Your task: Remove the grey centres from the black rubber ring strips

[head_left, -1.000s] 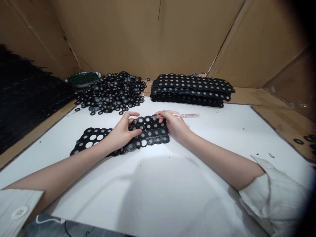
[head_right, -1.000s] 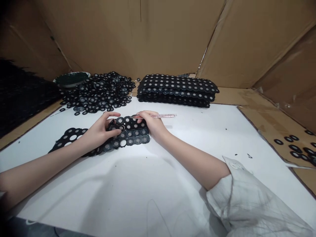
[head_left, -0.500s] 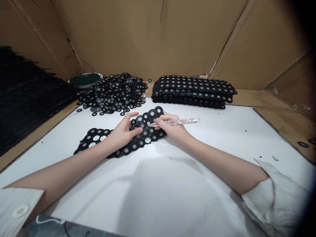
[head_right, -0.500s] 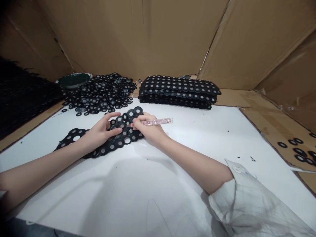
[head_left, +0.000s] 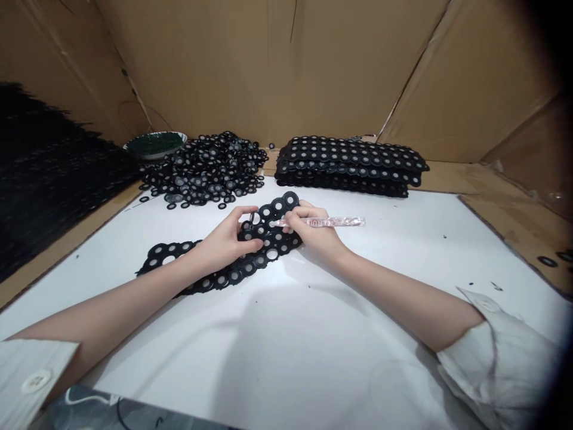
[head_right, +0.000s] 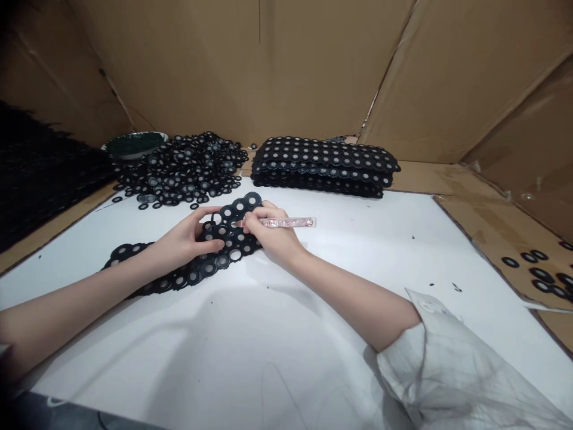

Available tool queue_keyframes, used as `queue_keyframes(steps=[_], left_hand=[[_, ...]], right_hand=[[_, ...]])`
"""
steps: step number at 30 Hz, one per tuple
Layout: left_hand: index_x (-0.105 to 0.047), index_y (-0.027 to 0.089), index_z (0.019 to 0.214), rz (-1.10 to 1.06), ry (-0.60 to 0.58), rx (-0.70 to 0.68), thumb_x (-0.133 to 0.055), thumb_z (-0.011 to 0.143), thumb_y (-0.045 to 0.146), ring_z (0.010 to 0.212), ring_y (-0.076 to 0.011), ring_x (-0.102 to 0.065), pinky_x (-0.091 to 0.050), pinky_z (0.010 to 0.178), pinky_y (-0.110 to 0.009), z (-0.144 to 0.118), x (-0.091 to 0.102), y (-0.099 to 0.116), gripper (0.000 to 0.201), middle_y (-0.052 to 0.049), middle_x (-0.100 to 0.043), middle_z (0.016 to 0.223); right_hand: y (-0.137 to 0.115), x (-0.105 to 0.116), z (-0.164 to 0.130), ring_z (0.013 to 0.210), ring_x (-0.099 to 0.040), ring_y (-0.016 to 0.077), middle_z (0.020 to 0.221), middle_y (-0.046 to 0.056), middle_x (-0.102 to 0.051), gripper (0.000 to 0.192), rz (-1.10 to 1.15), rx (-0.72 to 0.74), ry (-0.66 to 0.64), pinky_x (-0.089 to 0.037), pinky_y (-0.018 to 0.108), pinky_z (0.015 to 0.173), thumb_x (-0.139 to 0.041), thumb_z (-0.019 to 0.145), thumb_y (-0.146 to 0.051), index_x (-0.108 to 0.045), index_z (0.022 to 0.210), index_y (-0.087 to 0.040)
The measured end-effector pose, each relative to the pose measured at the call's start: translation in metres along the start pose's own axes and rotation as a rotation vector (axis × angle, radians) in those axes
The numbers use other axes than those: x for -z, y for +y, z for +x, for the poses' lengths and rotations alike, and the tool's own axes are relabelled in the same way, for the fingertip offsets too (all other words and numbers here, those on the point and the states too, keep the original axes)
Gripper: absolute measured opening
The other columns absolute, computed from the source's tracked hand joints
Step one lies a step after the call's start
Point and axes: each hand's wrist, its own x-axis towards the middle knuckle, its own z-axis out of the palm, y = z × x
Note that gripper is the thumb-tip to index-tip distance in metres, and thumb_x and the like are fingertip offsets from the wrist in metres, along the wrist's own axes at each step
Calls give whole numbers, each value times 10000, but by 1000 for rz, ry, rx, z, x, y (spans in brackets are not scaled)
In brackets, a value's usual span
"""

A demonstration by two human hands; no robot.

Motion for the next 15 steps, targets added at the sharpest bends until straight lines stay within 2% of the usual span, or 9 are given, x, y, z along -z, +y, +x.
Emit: queue_keyframes(steps=[6, 8, 11, 15], left_hand=[[-395, 232, 1202, 58, 86, -5, -600, 670, 295, 473, -102, -384, -291, 447, -222, 3, 0, -8, 573, 60, -382, 544], [-422, 229, 1183, 50, 105, -15, -604, 664, 284, 463, -98, -361, -269, 442, -221, 5, 0, -11, 553, 64, -358, 530], [-445, 215, 1159, -2, 110, -5, -612, 650, 261, 450, -94, -348, -261, 431, -215, 7, 0, -11, 538, 70, -346, 511], [-438, 213, 1154, -94, 77, 42, -614, 642, 244, 490, -109, -431, -333, 455, -219, 7, 0, -10, 542, 52, -431, 557]], right_hand=[[0, 0, 0, 850, -485, 170, 801, 19, -523, 254, -76, -27, -173, -362, 330, 784, -459, 760, -274, -616, 582, -184], [1, 0, 0, 799, -496, 157, 840, 19, -499, 241, -97, -45, -180, -373, 323, 757, -466, 746, -284, -594, 573, -177], [2, 0, 0, 695, -487, 126, 808, 3, -455, 265, -95, -46, -156, -381, 302, 701, -479, 725, -309, -478, 506, -161], [2, 0, 1, 624, -452, 106, 728, -11, -411, 282, -93, -46, -139, -373, 270, 623, -489, 701, -286, -399, 466, -160]])
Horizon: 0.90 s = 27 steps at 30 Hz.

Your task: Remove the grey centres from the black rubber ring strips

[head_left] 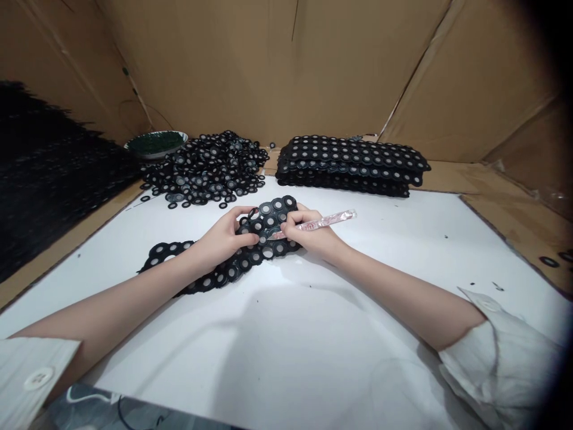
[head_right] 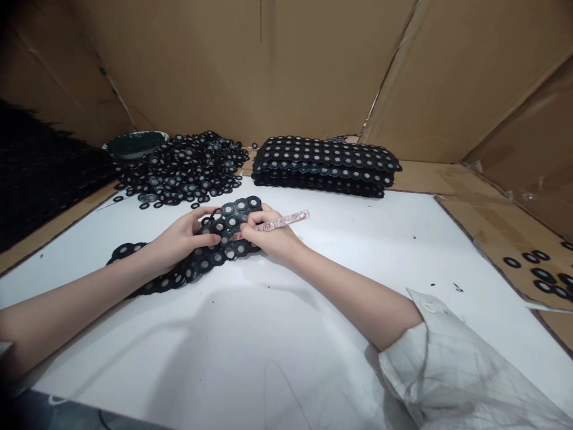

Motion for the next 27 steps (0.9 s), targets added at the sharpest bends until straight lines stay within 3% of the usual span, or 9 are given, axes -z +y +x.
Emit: queue_keyframes(steps=[5, 10, 14, 17, 23, 27], left_hand=[[-433, 212, 1151, -83, -26, -1, -605, 643, 224, 554, -139, -523, -407, 510, -247, 0, 0, 1, 536, 20, -538, 635], [-438, 204, 1132, -102, -16, 22, -597, 639, 189, 521, -129, -521, -409, 494, -236, -2, -1, 4, 518, 32, -540, 603], [-427, 201, 1142, -165, -52, 9, -590, 645, 180, 612, -155, -576, -449, 551, -262, -2, -1, 3, 523, -5, -602, 727], [-428, 193, 1136, -203, -75, 22, -586, 652, 174, 668, -169, -596, -467, 596, -280, -1, -1, 3, 510, -20, -617, 773], [-426, 194, 1132, -223, -86, 23, -582, 663, 170, 670, -172, -604, -469, 608, -288, -1, -1, 4, 495, -11, -615, 745], [-416, 207, 1122, -191, -59, 15, -562, 685, 194, 679, -164, -601, -468, 609, -279, -4, -4, 3, 461, -9, -615, 784]], right_hand=[[-2, -1, -1, 589, -446, 82, 731, -17, -397, 265, 64, 18, 41, -364, 238, 562, -495, 701, -260, -359, 497, -161], [-5, -1, -5, 482, -409, 59, 692, -49, -426, 162, 160, 5, 52, -347, 205, 462, -528, 704, -270, -377, 727, -214], [-9, -3, -7, 602, -543, 87, 900, -16, -498, 293, 290, 25, 23, -435, 225, 521, -503, 711, -215, -361, 961, -270], [-9, -3, -6, 660, -600, 116, 986, 4, -505, 348, 388, -13, -31, -477, 257, 546, -486, 728, -228, -326, 1029, -296], [-7, -5, -8, 710, -613, 138, 1024, 23, -516, 396, 459, -46, -56, -499, 271, 538, -464, 762, -278, -264, 1100, -319], [-7, -9, -14, 788, -580, 134, 1073, 40, -488, 433, 357, 32, -38, -493, 300, 650, -438, 789, -257, -216, 1157, -308]])
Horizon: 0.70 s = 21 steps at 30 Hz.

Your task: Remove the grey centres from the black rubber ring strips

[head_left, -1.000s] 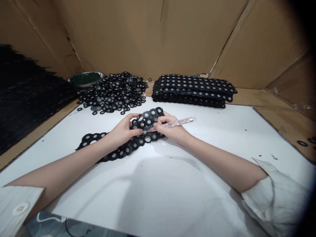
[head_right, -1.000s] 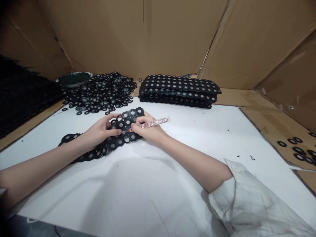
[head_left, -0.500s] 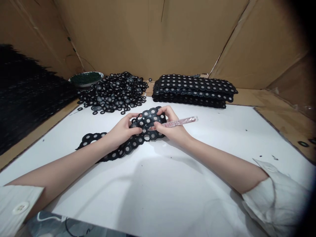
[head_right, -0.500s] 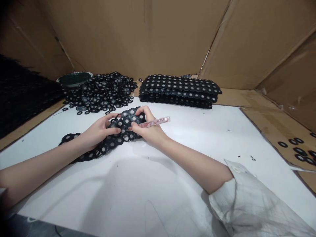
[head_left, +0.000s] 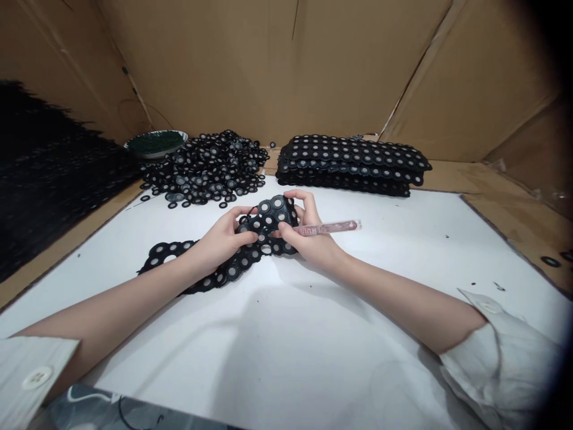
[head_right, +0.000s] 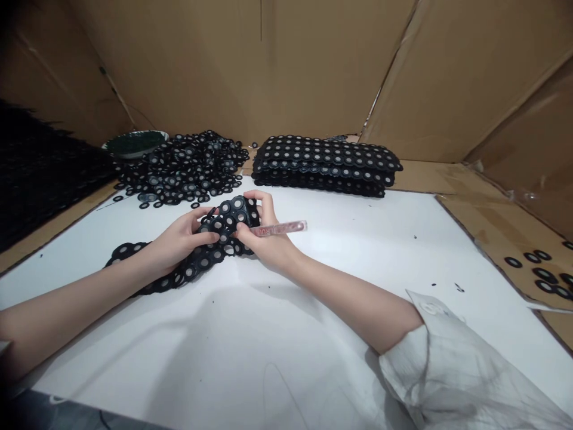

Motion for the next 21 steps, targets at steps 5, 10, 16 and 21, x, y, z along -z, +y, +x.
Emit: queue_keyframes(steps=[5, 10, 16, 21], left_hand=[[-393, 195, 1072, 227, 154, -57, -595, 671, 276, 755, -165, -576, -460, 641, -275, -9, -9, -1, 456, -12, -582, 868], [-395, 186, 1075, 280, 284, -83, -574, 677, 247, 797, -175, -569, -452, 661, -283, -17, -20, 2, 441, -25, -570, 913], [-447, 160, 1036, 153, 198, -8, -573, 669, 240, 757, -171, -573, -439, 630, -273, -19, -22, 10, 396, -27, -593, 870], [-507, 173, 975, 137, 105, -56, -585, 684, 310, 788, -189, -577, -432, 663, -279, -17, -15, 9, 331, -19, -617, 861]], right_hand=[[-1, -3, -3, 882, -522, 147, 1086, 62, -455, 474, -231, 115, 6, -448, 318, 768, -425, 796, -204, -179, 1197, -258], [1, -7, -3, 954, -471, 169, 1142, 67, -396, 485, -354, 287, 25, -431, 343, 808, -415, 774, -158, -202, 1203, -235], [2, -8, -1, 1016, -450, 190, 1203, 68, -379, 478, -403, 343, 17, -407, 378, 866, -366, 783, -129, -228, 1227, -238], [3, -3, 0, 855, -529, 171, 1066, 45, -474, 487, -280, 201, 17, -456, 380, 777, -430, 783, -185, -233, 1220, -276]])
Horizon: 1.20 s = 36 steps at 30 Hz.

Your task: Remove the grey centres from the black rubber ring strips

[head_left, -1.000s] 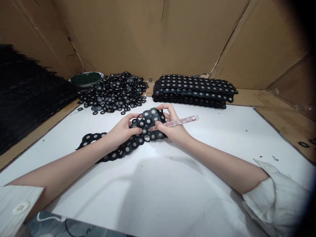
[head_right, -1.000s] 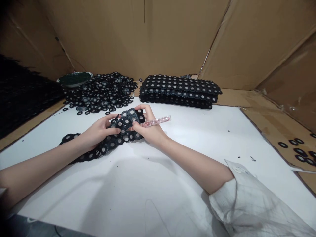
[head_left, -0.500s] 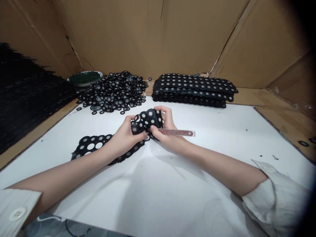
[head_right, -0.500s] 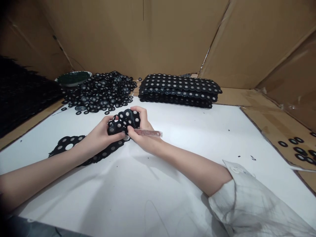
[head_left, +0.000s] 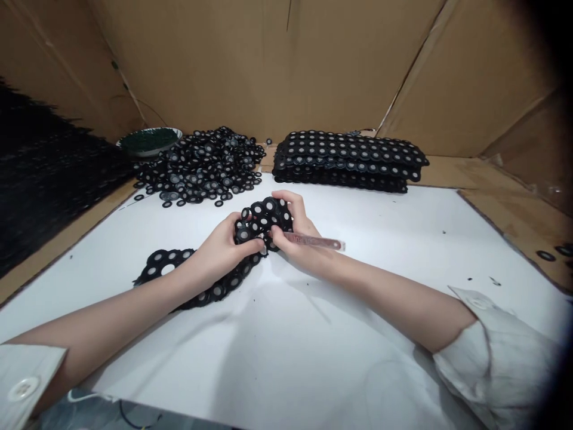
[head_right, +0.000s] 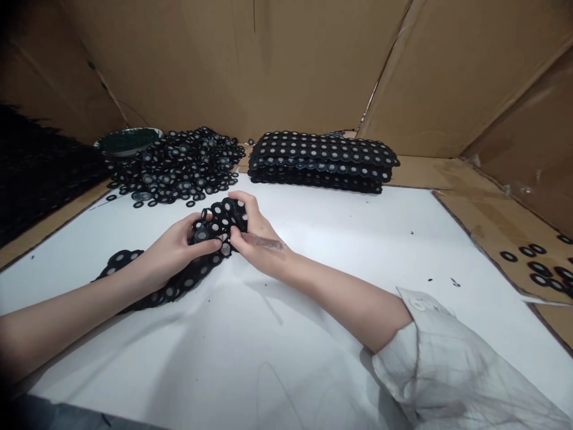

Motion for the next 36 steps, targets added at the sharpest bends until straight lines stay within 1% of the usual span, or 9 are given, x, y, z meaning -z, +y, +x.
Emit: queue_keyframes(steps=[5, 9, 13, 18, 21, 26, 30, 33, 36], left_hand=[[-555, 195, 933, -175, -21, 63, -525, 754, 359, 710, -162, -590, -446, 627, -258, 2, 4, -2, 244, -12, -648, 849], [-580, 175, 924, -284, -109, 147, -587, 720, 341, 724, -164, -599, -450, 629, -249, 4, 7, -4, 262, -26, -658, 808], [-585, 173, 977, -348, -209, 154, -600, 710, 328, 821, -186, -603, -454, 704, -271, 6, 10, -5, 310, -50, -662, 899], [-585, 181, 959, -220, -95, 102, -642, 653, 358, 806, -201, -612, -466, 675, -283, 7, 11, -5, 358, -46, -666, 908], [-597, 183, 931, -134, -53, 109, -643, 633, 353, 765, -200, -621, -474, 651, -286, 7, 12, -4, 346, -42, -674, 891], [-634, 173, 809, -55, -89, 216, -630, 623, 316, 695, -202, -635, -485, 616, -285, 9, 16, 0, 235, -40, -692, 793], [-636, 170, 798, -63, -61, 253, -640, 621, 347, 633, -195, -632, -475, 548, -276, 11, 17, -1, 250, -45, -696, 767], [-639, 159, 801, -93, -72, 254, -645, 617, 355, 684, -211, -637, -482, 582, -290, 10, 16, -2, 269, -64, -696, 806], [-636, 157, 817, -122, -71, 217, -632, 633, 351, 741, -225, -631, -483, 636, -310, 7, 15, -4, 267, -67, -689, 826]], right_hand=[[2, 1, 0, 702, -578, 133, 924, 18, -535, 478, 245, -166, -42, -496, 330, 655, -441, 809, -268, -203, 1221, -311], [4, 3, 1, 706, -601, 148, 872, 10, -553, 471, 266, -213, 1, -504, 334, 637, -466, 792, -272, -232, 1199, -304], [7, 4, 4, 737, -620, 170, 879, 9, -561, 459, 290, -262, 37, -512, 342, 626, -484, 777, -289, -247, 1170, -306], [4, 5, 7, 761, -629, 174, 857, -4, -567, 415, 390, -329, 54, -506, 332, 629, -508, 759, -298, -291, 1113, -302], [2, 5, 8, 760, -630, 172, 840, -9, -576, 399, 430, -363, 47, -496, 327, 630, -514, 751, -293, -308, 1093, -294], [2, 4, 8, 746, -626, 176, 846, 0, -582, 414, 476, -372, 33, -493, 327, 607, -525, 745, -302, -308, 1098, -285], [2, 4, 7, 740, -616, 170, 811, 5, -590, 372, 456, -370, 26, -490, 313, 591, -503, 767, -331, -317, 1084, -273], [1, 2, 5, 752, -604, 150, 878, 9, -578, 344, 440, -300, 9, -496, 322, 634, -462, 795, -330, -301, 1096, -284], [0, -1, 1, 763, -585, 141, 953, 18, -551, 396, 346, -204, -17, -490, 346, 695, -441, 809, -308, -244, 1152, -299]])
